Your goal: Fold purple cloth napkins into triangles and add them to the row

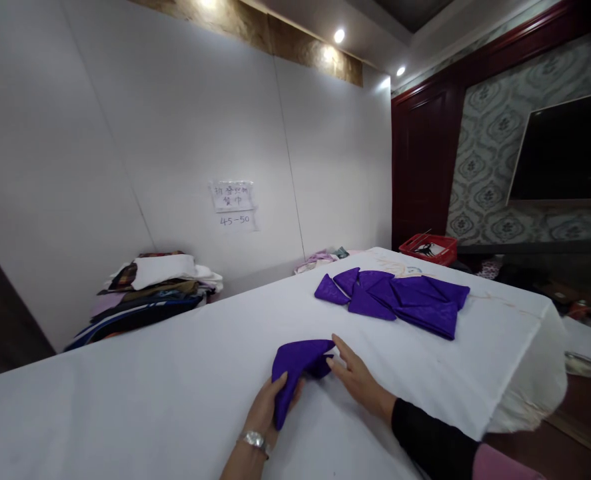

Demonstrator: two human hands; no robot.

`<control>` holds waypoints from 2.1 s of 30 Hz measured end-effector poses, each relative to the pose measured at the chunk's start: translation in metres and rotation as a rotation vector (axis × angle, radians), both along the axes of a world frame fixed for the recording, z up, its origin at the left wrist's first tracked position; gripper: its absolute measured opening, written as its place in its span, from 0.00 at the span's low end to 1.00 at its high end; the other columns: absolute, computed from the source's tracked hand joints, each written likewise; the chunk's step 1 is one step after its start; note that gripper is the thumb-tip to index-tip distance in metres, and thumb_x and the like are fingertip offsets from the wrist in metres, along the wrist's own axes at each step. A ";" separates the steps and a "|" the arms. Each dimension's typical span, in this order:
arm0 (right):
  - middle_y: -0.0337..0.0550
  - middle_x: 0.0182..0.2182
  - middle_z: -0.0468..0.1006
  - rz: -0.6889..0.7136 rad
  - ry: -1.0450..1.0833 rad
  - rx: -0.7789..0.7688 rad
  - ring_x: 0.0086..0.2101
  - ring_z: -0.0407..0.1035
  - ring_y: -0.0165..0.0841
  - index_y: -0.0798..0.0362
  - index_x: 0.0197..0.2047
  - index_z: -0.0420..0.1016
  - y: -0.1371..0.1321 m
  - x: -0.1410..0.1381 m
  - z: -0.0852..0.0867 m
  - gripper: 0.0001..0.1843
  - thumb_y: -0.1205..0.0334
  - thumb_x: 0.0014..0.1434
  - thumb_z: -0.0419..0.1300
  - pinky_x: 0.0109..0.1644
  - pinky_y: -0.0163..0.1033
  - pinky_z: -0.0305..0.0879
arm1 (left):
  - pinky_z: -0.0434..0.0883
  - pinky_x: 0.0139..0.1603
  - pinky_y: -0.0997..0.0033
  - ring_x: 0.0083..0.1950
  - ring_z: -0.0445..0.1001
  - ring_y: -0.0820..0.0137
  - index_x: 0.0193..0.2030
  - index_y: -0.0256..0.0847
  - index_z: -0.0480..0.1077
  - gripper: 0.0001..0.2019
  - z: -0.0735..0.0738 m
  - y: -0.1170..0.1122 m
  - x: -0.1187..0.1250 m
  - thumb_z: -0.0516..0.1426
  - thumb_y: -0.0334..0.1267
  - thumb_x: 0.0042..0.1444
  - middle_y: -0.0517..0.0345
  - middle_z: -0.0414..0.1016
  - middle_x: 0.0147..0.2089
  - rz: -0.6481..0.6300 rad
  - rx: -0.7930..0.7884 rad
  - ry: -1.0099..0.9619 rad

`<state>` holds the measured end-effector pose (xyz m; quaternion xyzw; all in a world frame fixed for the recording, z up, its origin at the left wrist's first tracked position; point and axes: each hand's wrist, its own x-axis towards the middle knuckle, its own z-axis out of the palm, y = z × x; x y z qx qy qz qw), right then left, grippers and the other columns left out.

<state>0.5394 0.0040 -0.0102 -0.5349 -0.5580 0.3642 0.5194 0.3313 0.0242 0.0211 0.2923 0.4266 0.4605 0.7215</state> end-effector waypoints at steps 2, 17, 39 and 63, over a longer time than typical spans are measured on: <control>0.48 0.64 0.52 -0.036 0.271 -0.050 0.61 0.49 0.41 0.48 0.64 0.53 -0.003 -0.008 0.002 0.41 0.43 0.51 0.60 0.61 0.47 0.50 | 0.75 0.35 0.70 0.37 0.78 0.63 0.38 0.34 0.69 0.08 0.003 -0.003 0.005 0.60 0.30 0.50 0.48 0.78 0.34 0.042 0.039 -0.010; 0.43 0.30 0.74 0.346 0.907 -0.356 0.30 0.71 0.33 0.56 0.37 0.72 -0.031 -0.027 0.019 0.24 0.41 0.54 0.56 0.36 0.40 0.67 | 0.72 0.42 0.68 0.43 0.76 0.62 0.46 0.39 0.71 0.22 0.031 -0.022 0.026 0.64 0.43 0.43 0.55 0.78 0.39 0.144 0.220 -0.052; 0.45 0.33 0.79 0.043 0.824 -0.291 0.33 0.72 0.38 0.55 0.38 0.72 -0.011 -0.001 0.022 0.15 0.58 0.46 0.65 0.40 0.41 0.66 | 0.71 0.45 0.66 0.47 0.74 0.59 0.43 0.37 0.70 0.20 -0.016 -0.058 0.064 0.63 0.45 0.44 0.46 0.76 0.44 -0.139 0.048 0.097; 0.43 0.33 0.80 0.040 -0.214 -0.310 0.32 0.73 0.35 0.56 0.44 0.74 0.161 0.093 0.029 0.21 0.71 0.43 0.62 0.36 0.38 0.69 | 0.69 0.42 0.69 0.42 0.72 0.63 0.46 0.42 0.72 0.20 -0.056 -0.037 0.063 0.61 0.42 0.44 0.49 0.76 0.46 0.071 0.431 0.456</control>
